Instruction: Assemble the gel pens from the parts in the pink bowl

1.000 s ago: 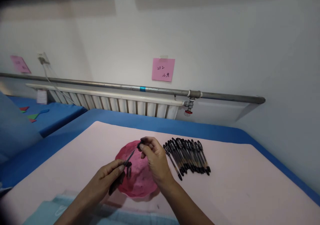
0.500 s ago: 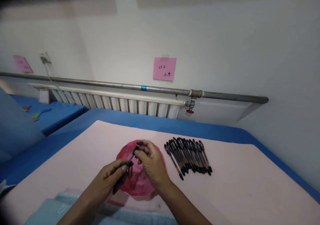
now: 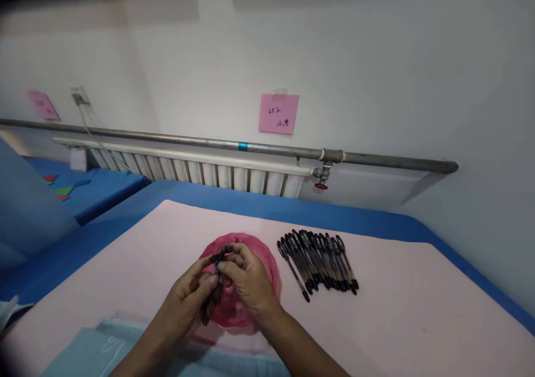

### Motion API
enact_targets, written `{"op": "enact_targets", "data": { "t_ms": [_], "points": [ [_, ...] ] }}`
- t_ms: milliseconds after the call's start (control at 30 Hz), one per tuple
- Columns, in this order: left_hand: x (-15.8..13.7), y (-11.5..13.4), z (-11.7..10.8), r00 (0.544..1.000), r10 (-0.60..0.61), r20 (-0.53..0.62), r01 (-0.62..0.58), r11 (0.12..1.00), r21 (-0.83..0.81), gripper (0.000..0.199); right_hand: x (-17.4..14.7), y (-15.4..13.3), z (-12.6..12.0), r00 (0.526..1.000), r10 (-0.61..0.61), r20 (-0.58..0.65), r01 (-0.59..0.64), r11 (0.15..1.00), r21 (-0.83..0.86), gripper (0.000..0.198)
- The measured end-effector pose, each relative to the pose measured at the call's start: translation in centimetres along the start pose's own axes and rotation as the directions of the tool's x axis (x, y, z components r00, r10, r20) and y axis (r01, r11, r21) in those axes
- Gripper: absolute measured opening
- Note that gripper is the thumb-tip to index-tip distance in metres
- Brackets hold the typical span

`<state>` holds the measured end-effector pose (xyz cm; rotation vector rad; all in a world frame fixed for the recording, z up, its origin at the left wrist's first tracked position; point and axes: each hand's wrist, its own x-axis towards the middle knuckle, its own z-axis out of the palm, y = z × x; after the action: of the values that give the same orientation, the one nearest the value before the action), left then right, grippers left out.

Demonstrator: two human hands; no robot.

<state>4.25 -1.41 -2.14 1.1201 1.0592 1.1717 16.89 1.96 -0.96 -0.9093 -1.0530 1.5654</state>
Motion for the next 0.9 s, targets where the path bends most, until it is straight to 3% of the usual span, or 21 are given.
{"op": "enact_targets", "data": {
  "t_ms": [167,267,333,400,467,567,733,900],
  "points": [
    [0.1,0.2,-0.3,0.999,0.027,-0.03,-0.028,1.0,-0.004,0.046,0.0,-0.1,0.0,0.998,-0.05,0.043,0.054,0.993,-0.109,0.024],
    [0.6,1.0,-1.2,0.989,0.032,-0.145,-0.041,0.997,-0.062,0.041,0.4,-0.3,-0.3,0.987,-0.146,0.063,0.159,0.933,-0.322,0.023],
    [1.0,1.5,-1.9,0.965,0.004,-0.263,-0.035,0.993,-0.114,0.039,0.8,-0.5,-0.5,0.954,-0.264,0.143,0.298,0.77,-0.564,0.017],
    [1.3,1.8,-2.5,0.943,-0.028,-0.333,-0.033,0.983,-0.178,0.036,1.1,-0.3,-0.6,0.904,-0.297,0.307,0.42,0.489,-0.765,0.017],
    [1.4,2.0,-2.7,0.938,-0.041,-0.344,-0.038,0.975,-0.219,0.033,1.5,0.1,-0.6,0.864,-0.207,0.459,0.499,0.233,-0.835,0.02],
    [1.4,1.9,-2.5,0.947,-0.029,-0.321,-0.039,0.978,-0.204,0.033,1.7,1.2,-0.4,0.827,-0.074,0.557,0.561,0.037,-0.827,0.022],
    [1.2,1.9,-2.1,0.952,-0.045,-0.304,-0.022,0.976,-0.215,0.034,1.5,2.5,-0.4,0.867,-0.033,0.497,0.493,-0.096,-0.865,0.02],
    [1.3,2.5,-2.3,0.95,-0.161,-0.269,0.034,0.905,-0.423,0.023,1.5,2.7,-0.6,0.884,-0.056,0.465,0.459,-0.093,-0.884,0.022]
  ]
}}
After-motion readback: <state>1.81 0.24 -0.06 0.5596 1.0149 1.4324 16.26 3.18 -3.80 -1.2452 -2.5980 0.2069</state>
